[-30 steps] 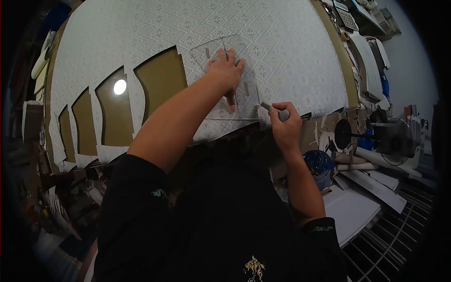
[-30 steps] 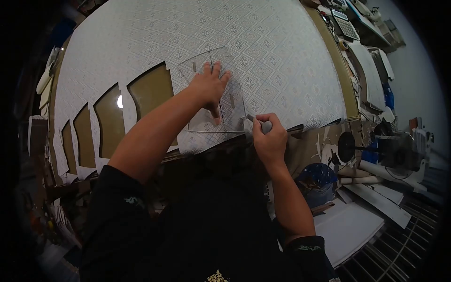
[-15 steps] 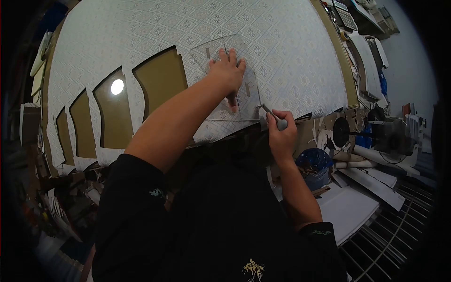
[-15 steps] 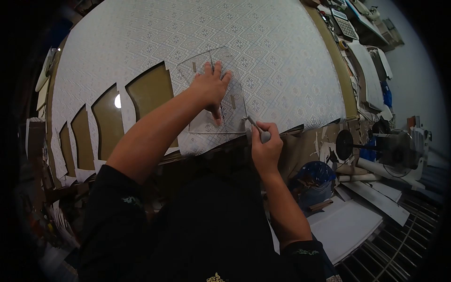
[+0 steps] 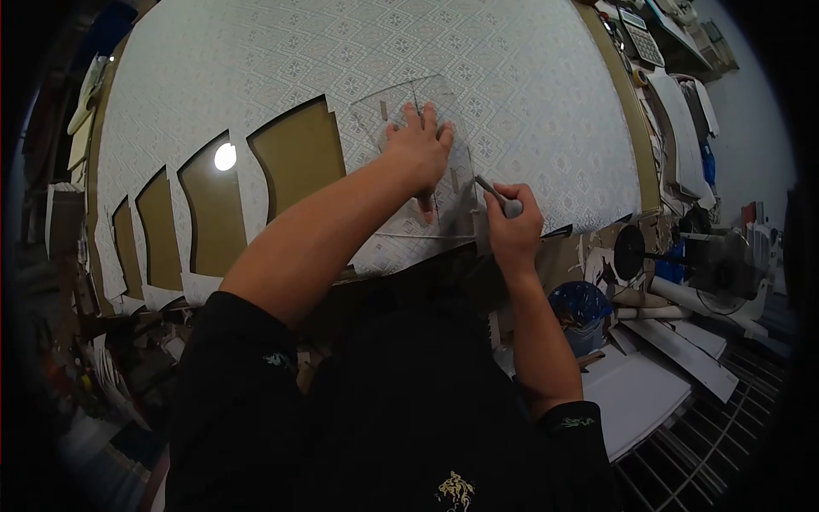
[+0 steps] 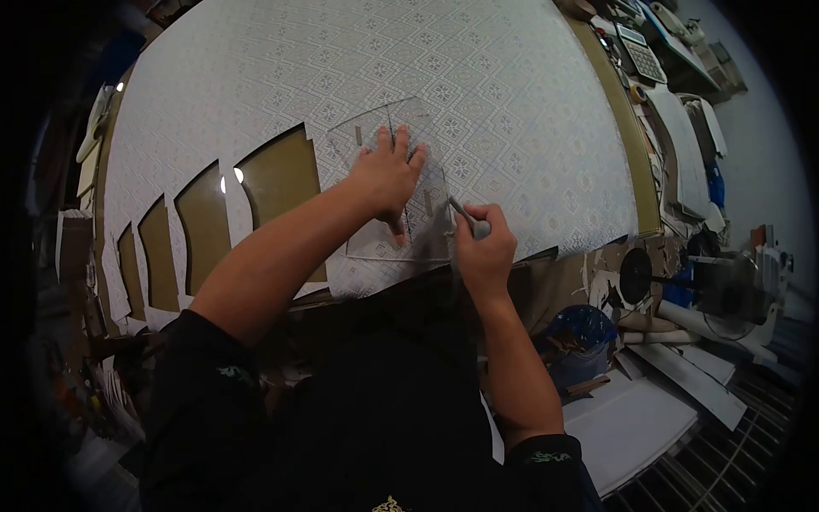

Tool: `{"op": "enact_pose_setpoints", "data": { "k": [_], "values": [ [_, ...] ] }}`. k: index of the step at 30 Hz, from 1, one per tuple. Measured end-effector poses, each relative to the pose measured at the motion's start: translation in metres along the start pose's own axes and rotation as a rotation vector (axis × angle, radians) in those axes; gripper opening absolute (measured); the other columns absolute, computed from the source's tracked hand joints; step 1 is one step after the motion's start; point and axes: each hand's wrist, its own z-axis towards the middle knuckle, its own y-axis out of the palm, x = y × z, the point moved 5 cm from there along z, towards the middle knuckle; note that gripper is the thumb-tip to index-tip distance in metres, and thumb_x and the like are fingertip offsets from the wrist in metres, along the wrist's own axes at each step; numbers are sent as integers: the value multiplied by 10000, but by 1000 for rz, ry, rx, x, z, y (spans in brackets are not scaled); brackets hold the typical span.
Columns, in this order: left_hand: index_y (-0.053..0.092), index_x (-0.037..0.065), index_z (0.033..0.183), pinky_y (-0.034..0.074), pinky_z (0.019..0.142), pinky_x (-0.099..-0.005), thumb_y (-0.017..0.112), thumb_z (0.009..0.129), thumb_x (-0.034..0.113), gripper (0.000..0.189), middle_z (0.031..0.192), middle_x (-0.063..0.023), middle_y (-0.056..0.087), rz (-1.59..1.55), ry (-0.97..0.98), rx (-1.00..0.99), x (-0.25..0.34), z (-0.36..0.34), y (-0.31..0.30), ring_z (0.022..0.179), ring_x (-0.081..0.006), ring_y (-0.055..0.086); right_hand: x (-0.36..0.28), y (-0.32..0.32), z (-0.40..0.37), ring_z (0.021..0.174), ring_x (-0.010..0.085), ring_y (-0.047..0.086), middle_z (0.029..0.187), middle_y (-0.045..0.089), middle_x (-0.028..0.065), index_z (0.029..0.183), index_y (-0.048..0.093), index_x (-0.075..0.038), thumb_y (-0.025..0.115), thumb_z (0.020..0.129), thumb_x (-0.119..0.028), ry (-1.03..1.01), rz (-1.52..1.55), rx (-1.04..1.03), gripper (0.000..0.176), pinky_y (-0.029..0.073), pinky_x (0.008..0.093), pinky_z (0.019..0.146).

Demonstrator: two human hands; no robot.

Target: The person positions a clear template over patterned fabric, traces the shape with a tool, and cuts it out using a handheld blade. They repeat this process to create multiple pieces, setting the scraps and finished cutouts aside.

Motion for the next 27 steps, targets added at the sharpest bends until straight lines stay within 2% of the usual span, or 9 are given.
{"op": "enact_pose_setpoints", "data": {
  "k": [2, 5, 8, 10, 17, 19, 23, 25, 27],
  "values": [
    [168, 49, 1689, 379, 1165, -715, 1063, 402, 543, 1643, 1736, -325, 88, -5, -8, -1, -1, 1, -2, 1570, -596, 138, 7, 4, 7, 863, 349, 763, 898, 763, 196, 1031, 714, -27, 785, 919, -102, -75, 59, 36, 152, 569, 413, 759],
    [202, 49, 1683, 376, 1145, -741, 1069, 456, 468, 1559, 1736, -327, 91, -14, 3, 2, 1, 2, 2, 1569, -605, 132, 11, 17, 33, 866, 340, 766, 906, 769, 190, 1032, 720, -33, 791, 914, -85, 87, 106, -10, 147, 569, 408, 759],
    [264, 58, 1670, 371, 1127, -762, 1032, 589, 394, 1368, 1734, -326, 107, -16, -6, 37, -1, 5, 6, 1568, -605, 136, 1, 48, 90, 864, 340, 765, 907, 768, 186, 1031, 721, -37, 800, 914, -111, -74, 70, 26, 159, 570, 413, 760],
    [269, 37, 1663, 420, 1122, -711, 1055, 477, 451, 1482, 1711, -340, 173, 3, -11, 137, -2, 9, 10, 1553, -585, 219, -3, 65, 118, 789, 118, 664, 910, 750, 86, 1043, 717, -2, 808, 922, -91, -121, -4, 32, 175, 547, 311, 722],
    [285, 37, 1660, 440, 1098, -716, 1058, 476, 438, 1470, 1708, -342, 180, 4, 6, 115, -1, 7, 7, 1545, -599, 218, 2, 80, 127, 776, 114, 661, 897, 753, 80, 1054, 718, -5, 813, 924, -102, -164, 22, 85, 187, 548, 302, 707],
    [282, 38, 1660, 438, 1099, -721, 1061, 459, 466, 1494, 1710, -341, 172, 11, 1, 107, -1, 7, 6, 1548, -600, 210, 7, 81, 128, 902, 312, 764, 967, 787, 124, 1038, 730, -49, 803, 917, -153, -102, 64, 68, 176, 575, 399, 807],
    [272, 39, 1661, 431, 1106, -722, 1066, 428, 491, 1534, 1714, -339, 158, 24, 13, 75, 0, 3, 3, 1552, -601, 199, 11, 80, 129, 900, 287, 763, 961, 787, 122, 1038, 737, -47, 804, 917, -152, -129, 88, 45, 174, 573, 389, 806],
    [267, 40, 1659, 431, 1112, -718, 1070, 401, 497, 1561, 1716, -339, 150, 3, 6, 104, -1, 3, 3, 1555, -599, 193, 13, 81, 133, 825, 110, 723, 952, 765, 85, 1086, 701, 6, 762, 971, -45, -188, 140, -3, 140, 586, 258, 738],
    [269, 36, 1655, 429, 1114, -717, 1070, 400, 491, 1557, 1716, -341, 149, -3, -1, 101, -1, 4, 3, 1557, -596, 193, 18, 77, 141, 805, 120, 714, 917, 765, 75, 1063, 729, -13, 788, 943, -84, -97, 205, -78, 151, 571, 280, 735]
  ]
}}
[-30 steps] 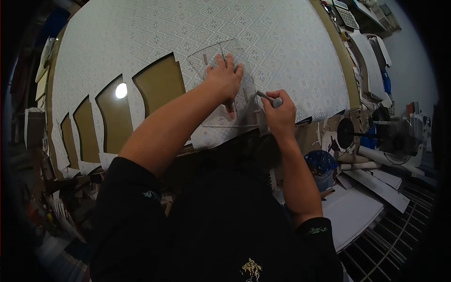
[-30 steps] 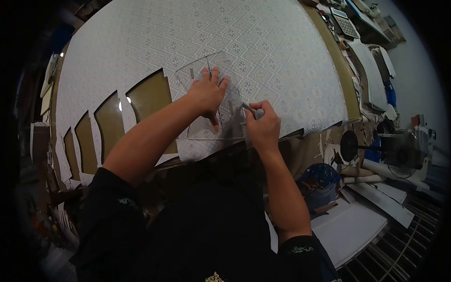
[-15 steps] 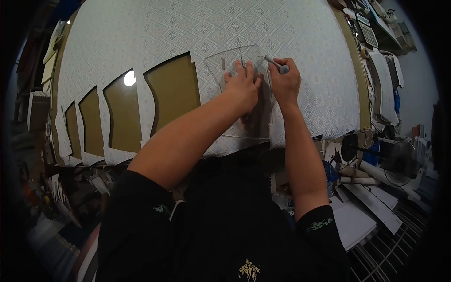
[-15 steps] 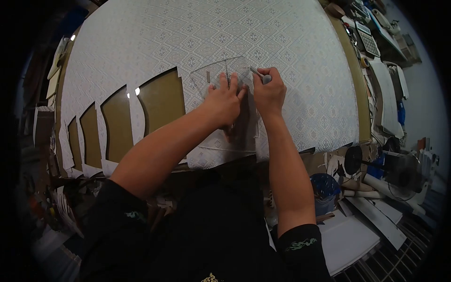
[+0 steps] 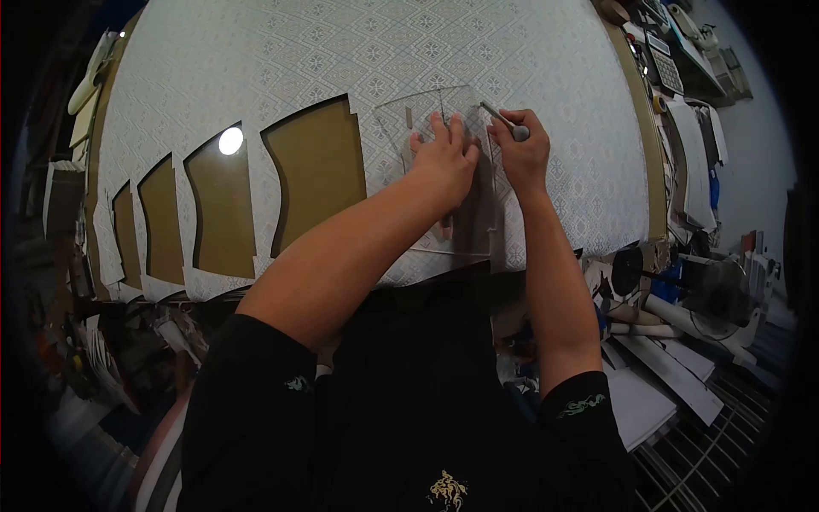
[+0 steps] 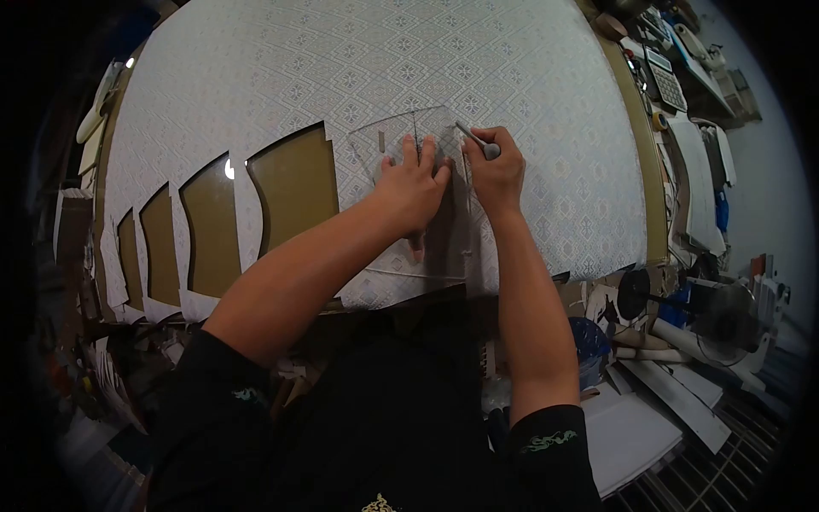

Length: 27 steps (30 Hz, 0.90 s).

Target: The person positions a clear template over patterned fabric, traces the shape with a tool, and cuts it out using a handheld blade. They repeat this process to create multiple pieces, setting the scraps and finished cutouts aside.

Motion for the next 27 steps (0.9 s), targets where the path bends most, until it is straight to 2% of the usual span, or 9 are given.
{"op": "enact_pose_setpoints", "data": {
  "k": [1, 6, 8, 12, 14, 17, 19, 22, 27],
  "values": [
    [271, 32, 1652, 428, 1117, -715, 1070, 399, 486, 1554, 1715, -342, 149, -5, 1, -6, 0, 0, 0, 1559, -594, 193, 4, -2, 6, 785, 129, 704, 882, 765, 65, 1040, 757, -31, 815, 916, -123, 101, 66, -58, 165, 556, 303, 733],
    [274, 33, 1649, 432, 1137, -683, 1062, 405, 487, 1540, 1717, -337, 150, 36, -15, -27, 1, -4, -2, 1567, -575, 197, -4, -22, 65, 749, 87, 652, 854, 750, 30, 1016, 773, -22, 822, 908, -79, 42, 56, -407, 132, 532, 272, 697],
    [271, 35, 1650, 435, 1146, -667, 1058, 408, 489, 1539, 1717, -336, 150, 53, -35, -57, 2, -5, -8, 1570, -568, 199, -8, -15, 94, 793, 89, 668, 881, 763, 35, 1022, 775, -26, 833, 895, -55, 8, -92, -756, 142, 537, 266, 719],
    [282, 59, 1653, 428, 1161, -644, 1054, 402, 504, 1536, 1720, -325, 153, 68, -40, -88, 5, -5, -8, 1574, -553, 200, -30, 1, 130, 901, 130, 729, 951, 775, 59, 1026, 751, -8, 806, 879, 21, -43, -173, -1083, 159, 592, 281, 828],
    [300, 77, 1654, 419, 1159, -651, 1055, 400, 503, 1524, 1725, -315, 156, 59, -46, -90, 5, -3, -7, 1574, -548, 202, -24, 5, 134, 902, 142, 736, 955, 778, 58, 1010, 740, -5, 799, 876, 28, -95, -151, -1120, 150, 598, 292, 848],
    [294, 72, 1657, 427, 1156, -639, 1050, 406, 518, 1528, 1720, -325, 153, 91, -46, -115, 6, -1, -6, 1570, -552, 205, -10, 6, 135, 851, 123, 725, 946, 774, 59, 1005, 719, -18, 796, 902, -4, -136, 17, -1121, 130, 591, 284, 770],
    [289, 72, 1659, 433, 1151, -637, 1048, 408, 521, 1531, 1718, -335, 147, 107, -40, -125, 6, 0, -5, 1568, -557, 206, -12, -3, 130, 778, 97, 691, 906, 755, 48, 1009, 702, -39, 796, 930, -58, 59, -42, -1157, 125, 554, 273, 667],
    [287, 64, 1658, 440, 1147, -635, 1048, 407, 518, 1533, 1712, -349, 147, 136, -43, -132, 8, 0, -6, 1563, -564, 213, -9, -3, 126, 717, 76, 645, 859, 727, 31, 1019, 699, -58, 800, 947, -104, 36, -31, -1125, 132, 508, 266, 601],
    [278, 52, 1659, 441, 1148, -632, 1047, 406, 520, 1543, 1709, -357, 146, 137, -44, -140, 8, 2, -8, 1561, -569, 214, 1, 0, 123, 740, 77, 634, 875, 719, 15, 1022, 706, -64, 798, 952, -108, 13, 14, -1079, 124, 514, 264, 640]
  ]
}}
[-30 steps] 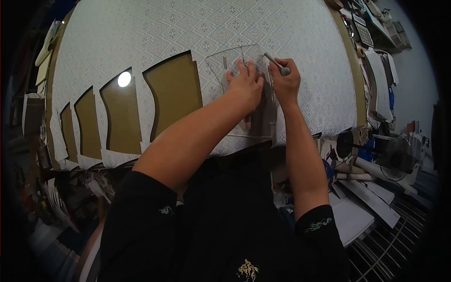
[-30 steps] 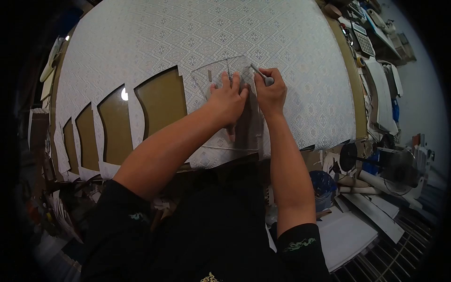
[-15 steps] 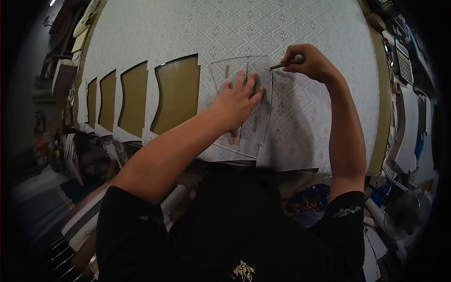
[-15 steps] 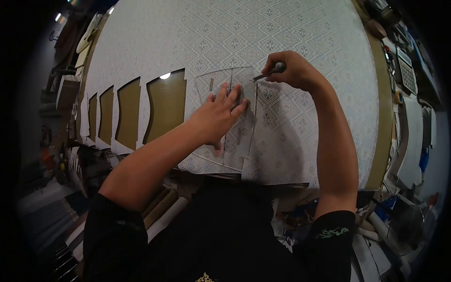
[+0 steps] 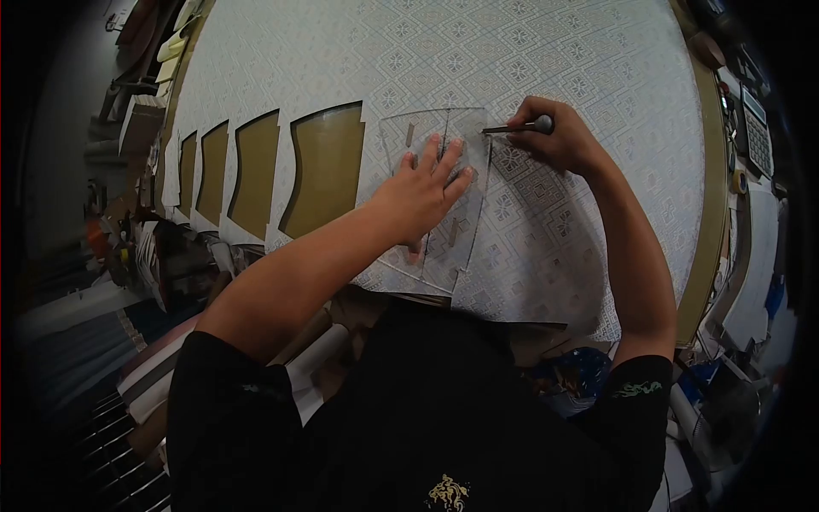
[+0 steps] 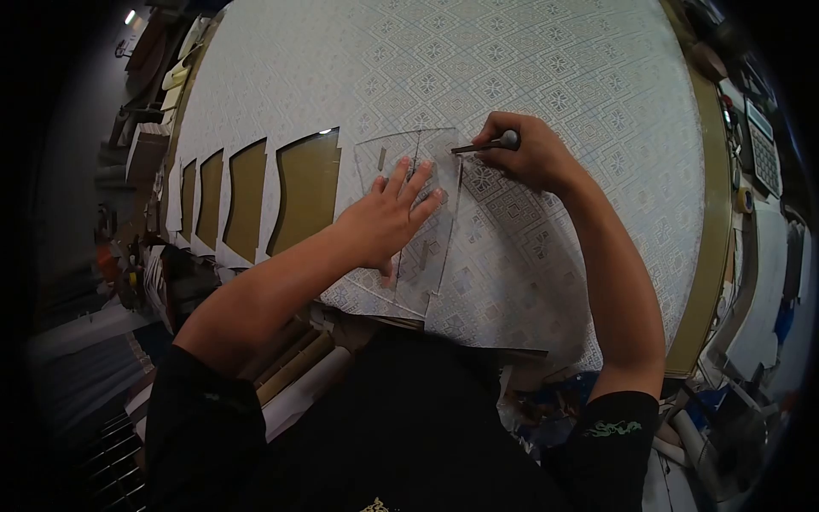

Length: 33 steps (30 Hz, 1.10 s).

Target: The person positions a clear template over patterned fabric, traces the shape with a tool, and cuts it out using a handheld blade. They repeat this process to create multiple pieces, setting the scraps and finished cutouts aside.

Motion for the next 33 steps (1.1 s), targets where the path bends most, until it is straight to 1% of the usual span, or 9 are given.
{"op": "enact_pose_setpoints", "data": {
  "k": [5, 8, 10, 13, 20, 22, 28, 31, 33],
  "values": [
    [270, 47, 1660, 436, 1153, -631, 1050, 408, 516, 1548, 1709, -359, 144, 1, 6, 9, 1, -2, -1, 1561, -572, 211, 0, 7, -11, 768, 68, 622, 928, 733, 15, 1023, 708, -59, 804, 947, -101, -10, -1, 77, 129, 517, 257, 678],
    [268, 49, 1660, 430, 1156, -634, 1054, 408, 509, 1548, 1712, -355, 144, -16, 9, 20, 2, -3, -3, 1565, -568, 209, 12, 23, -22, 920, 108, 701, 967, 756, 40, 1032, 709, -42, 799, 947, -84, -31, -19, 211, 131, 549, 261, 782],
    [230, 26, 1658, 378, 1205, -642, 1048, 417, 507, 1562, 1720, -346, 101, -50, -5, -55, 1, -4, -6, 1580, -573, 145, 17, 34, -31, 1189, 207, 713, 1044, 778, 86, 1045, 712, -22, 784, 953, -64, -210, 47, 425, 125, 551, 310, 944],
    [284, 65, 1663, 412, 1158, -648, 1061, 415, 481, 1528, 1726, -325, 151, -47, 0, 30, -1, -3, 0, 1578, -552, 197, 12, 58, -47, 1368, 286, 630, 1112, 781, 128, 1052, 714, -12, 777, 955, -63, -183, -11, 614, 126, 512, 371, 1062],
    [290, 94, 1673, 395, 1147, -690, 1064, 442, 425, 1492, 1736, -299, 149, -113, 14, 63, -4, -5, 1, 1587, -550, 166, -3, 107, -54, 1303, 364, 673, 1033, 787, 187, 1042, 728, -34, 792, 917, -116, -154, -93, 1048, 162, 552, 410, 1003],
    [302, 100, 1674, 383, 1137, -720, 1034, 548, 394, 1375, 1740, -297, 136, -126, -1, 84, -5, -2, 8, 1587, -556, 151, -11, 111, -52, 1163, 375, 738, 992, 784, 187, 1028, 717, -34, 783, 916, -125, -139, -149, 1182, 159, 569, 425, 941],
    [317, 118, 1673, 378, 1103, -761, 864, 808, 412, 1065, 1751, -279, 123, -121, -2, 121, -4, 6, 19, 1573, -576, 154, -27, 110, -42, 859, 374, 759, 936, 775, 174, 1014, 711, -41, 775, 912, -147, 73, -157, 1156, 160, 570, 456, 779],
    [280, 88, 1680, 382, 1114, -746, 975, 645, 413, 1288, 1736, -310, 141, -122, 5, 110, -4, 2, 14, 1571, -581, 163, -35, 103, -30, 857, 378, 755, 934, 773, 177, 1004, 711, -43, 776, 913, -151, 50, -248, 1152, 156, 569, 450, 778],
    [272, 88, 1683, 381, 1112, -750, 974, 647, 408, 1292, 1736, -311, 138, -150, 7, 105, -4, 4, 12, 1569, -585, 158, -37, 96, -23, 860, 378, 753, 940, 774, 174, 1008, 714, -45, 778, 914, -155, 88, -247, 1128, 158, 569, 450, 782]
  ]
}}
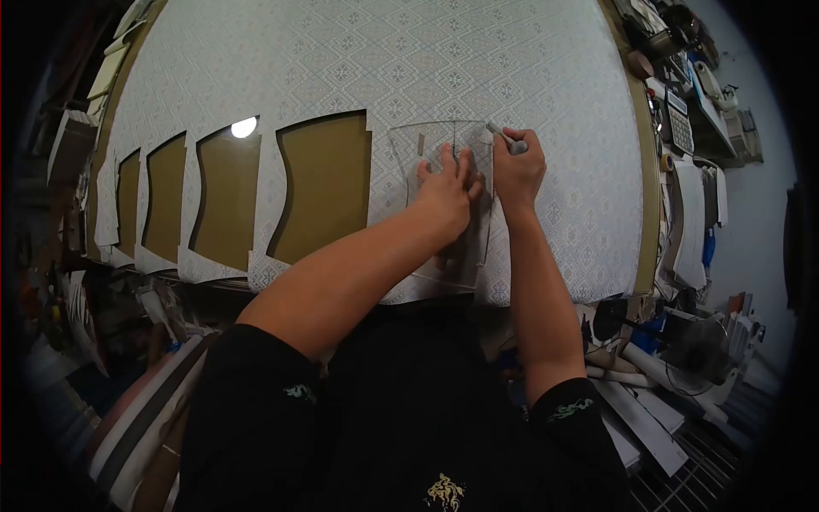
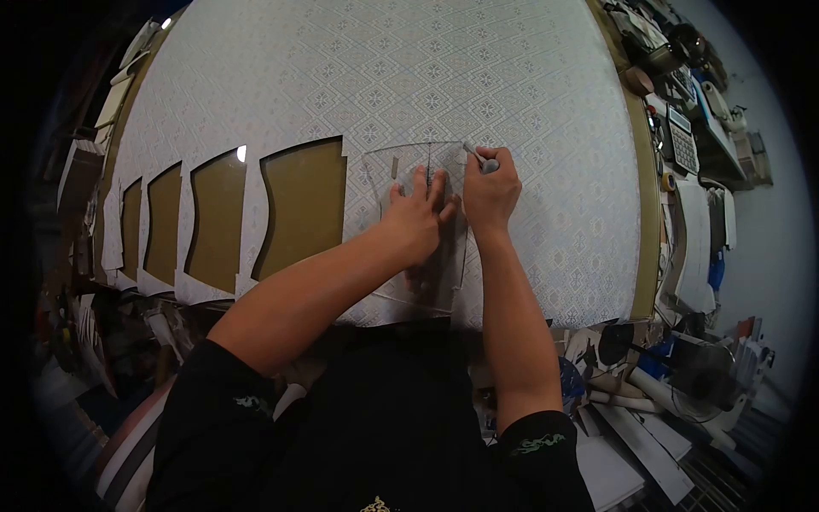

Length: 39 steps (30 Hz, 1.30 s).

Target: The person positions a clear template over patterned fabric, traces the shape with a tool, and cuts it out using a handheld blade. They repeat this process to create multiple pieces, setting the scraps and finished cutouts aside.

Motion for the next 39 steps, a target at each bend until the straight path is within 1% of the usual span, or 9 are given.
{"op": "enact_pose_setpoints", "data": {
  "k": [11, 17, 20, 24, 29, 31, 35, 37, 39],
  "values": [
    [322, 143, 1664, 368, 1032, -807, 783, 878, 385, 943, 1758, -255, 128, -9, -26, 71, 1, 5, 9, 1572, -562, 134, 8, 3, 8, 944, 334, 751, 986, 779, 155, 1045, 725, -43, 780, 929, -155, -54, 8, -59, 170, 562, 415, 846],
    [334, 86, 1654, 401, 1113, -725, 978, 654, 376, 1224, 1734, -293, 168, -35, -38, 79, -2, -3, 5, 1579, -545, 191, 20, -9, 35, 844, 193, 729, 921, 781, 95, 1021, 755, -29, 815, 911, -148, -90, 37, -209, 172, 556, 336, 771],
    [341, 97, 1649, 412, 1128, -694, 1034, 525, 379, 1351, 1730, -288, 184, 10, -48, 137, -3, -6, 7, 1584, -521, 209, 28, -4, 78, 821, 69, 670, 899, 768, 33, 1012, 767, -16, 842, 887, -76, -111, 151, -622, 158, 536, 252, 734],
    [331, 130, 1654, 412, 1154, -658, 1067, 395, 368, 1477, 1743, -259, 174, -15, -41, 20, -1, -14, -9, 1588, -501, 214, 11, 12, 131, 868, 113, 704, 943, 767, 52, 1003, 750, 2, 823, 889, 0, -121, 81, -1109, 136, 574, 267, 800],
    [337, 145, 1655, 421, 1149, -655, 1074, 334, 351, 1526, 1750, -247, 165, 7, -81, -22, 5, -9, -4, 1590, -492, 216, -13, 63, 127, 932, 164, 750, 972, 786, 83, 995, 737, 9, 801, 890, 15, -334, 150, -1284, 123, 602, 297, 865],
    [342, 144, 1657, 425, 1139, -666, 1010, 583, 365, 1285, 1756, -239, 155, 54, -67, -48, 4, -8, -12, 1591, -494, 216, -36, 82, 117, 884, 202, 762, 978, 808, 103, 1009, 764, -22, 825, 839, -51, -483, 218, -1270, 182, 595, 333, 809],
    [341, 97, 1647, 440, 1140, -650, 978, 636, 319, 1215, 1754, -278, 122, 104, -142, 8, 15, 1, 6, 1591, -528, 189, -57, 92, 115, 876, 237, 770, 953, 804, 121, 993, 771, -32, 834, 826, -87, -620, 104, -1312, 187, 595, 356, 805],
    [385, 89, 1628, 508, 1050, -667, 738, 914, 256, 814, 1753, -279, 126, 37, -269, 25, 24, 7, 9, 1578, -548, 206, -54, 90, 115, 870, 260, 771, 936, 800, 137, 976, 775, -32, 836, 815, -101, -603, 64, -1269, 186, 594, 369, 801],
    [406, 87, 1614, 530, 1012, -669, 635, 969, 237, 700, 1753, -273, 135, 34, -289, 31, 26, 9, 11, 1571, -558, 216, -51, 89, 113, 872, 245, 772, 955, 804, 132, 989, 768, -27, 814, 831, -74, -606, 59, -1297, 171, 596, 364, 801]
  ]
}}
